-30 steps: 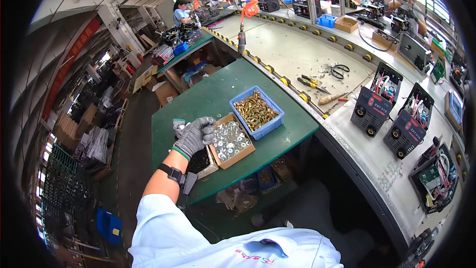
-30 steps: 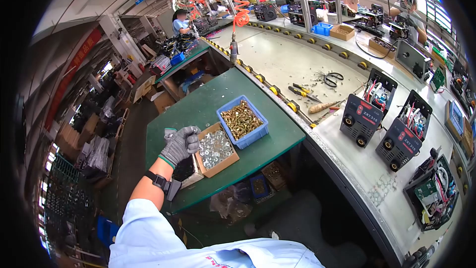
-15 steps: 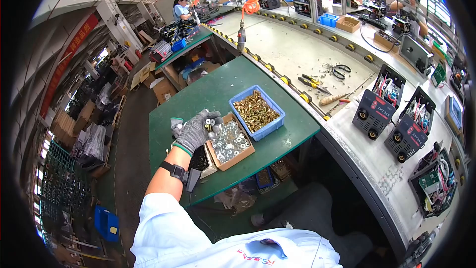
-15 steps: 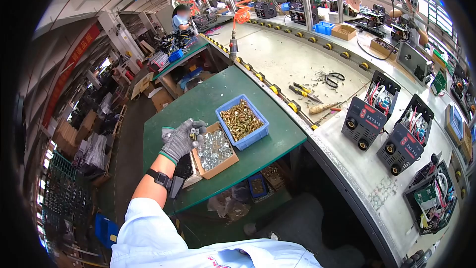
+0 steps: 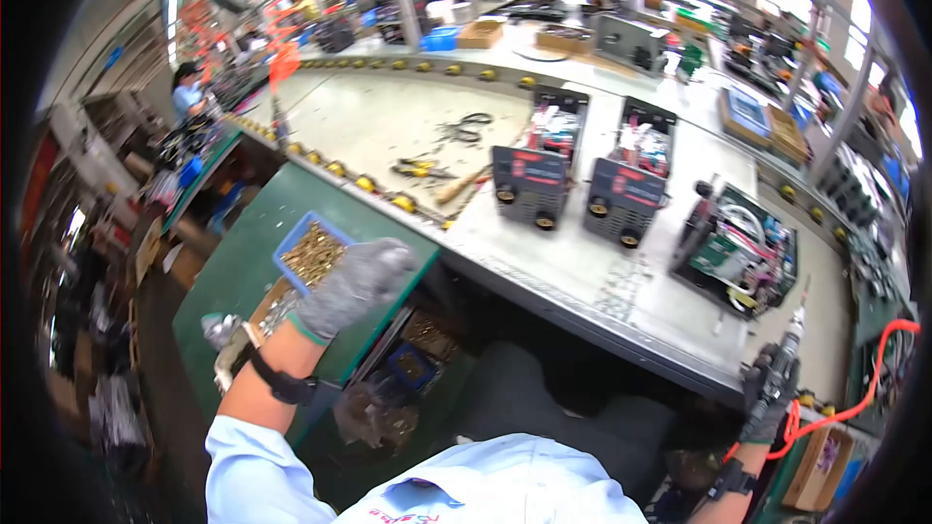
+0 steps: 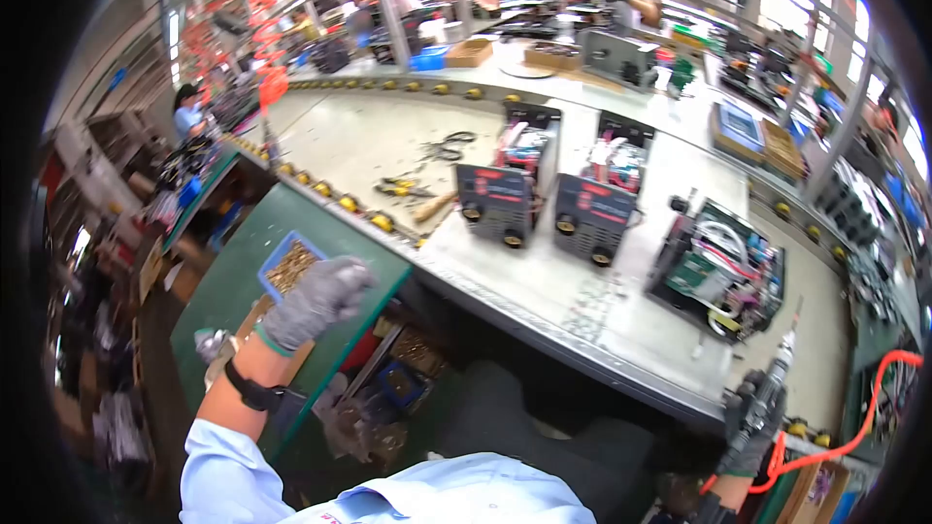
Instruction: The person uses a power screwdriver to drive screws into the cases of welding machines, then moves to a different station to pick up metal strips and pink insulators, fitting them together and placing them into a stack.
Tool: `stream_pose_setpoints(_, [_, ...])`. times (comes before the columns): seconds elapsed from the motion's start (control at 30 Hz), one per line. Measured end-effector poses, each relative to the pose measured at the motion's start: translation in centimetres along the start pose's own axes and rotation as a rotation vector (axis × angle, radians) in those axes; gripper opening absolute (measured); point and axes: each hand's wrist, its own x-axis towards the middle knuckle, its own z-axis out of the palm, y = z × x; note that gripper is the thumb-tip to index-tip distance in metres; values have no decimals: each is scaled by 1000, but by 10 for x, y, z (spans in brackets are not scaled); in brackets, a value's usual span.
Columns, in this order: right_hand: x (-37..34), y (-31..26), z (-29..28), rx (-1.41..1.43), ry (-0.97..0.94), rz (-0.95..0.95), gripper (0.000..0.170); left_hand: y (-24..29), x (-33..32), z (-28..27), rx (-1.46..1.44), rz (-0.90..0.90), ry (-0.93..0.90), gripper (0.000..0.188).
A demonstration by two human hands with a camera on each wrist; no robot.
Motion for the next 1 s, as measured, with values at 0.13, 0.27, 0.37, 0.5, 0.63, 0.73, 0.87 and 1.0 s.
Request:
stream_pose_setpoints(0.13, [-6,6,8,102,-66,5,53,18,93,139,874,621,-288,23])
stream_pose_setpoints(0.27, [-10,8,16,57,-44,-25,56,29,146,247,1225,788,-315,16])
stream_pose_setpoints(0.37, [-13,12,21,70,-4,-58,58,10,164,278,1217,875,-248,15])
stream_pose_setpoints(0.5, [-16,12,19,85,-24,-50,58,4,164,275,1108,862,-186,22])
stream_pose_setpoints(0.63, [-15,11,18,81,-47,-37,57,1,164,256,893,877,-232,26])
stream_pose_setpoints(0.73, [-18,12,19,96,-56,-57,54,2,174,230,477,751,-258,30])
stream_pose_setpoints(0.87, [-56,9,39,59,-17,-69,55,-1,174,205,373,637,-210,27])
stream_pose_setpoints(1.0, [-112,34,84,-458,216,-109,65,-5,155,207,699,611,-210,27])
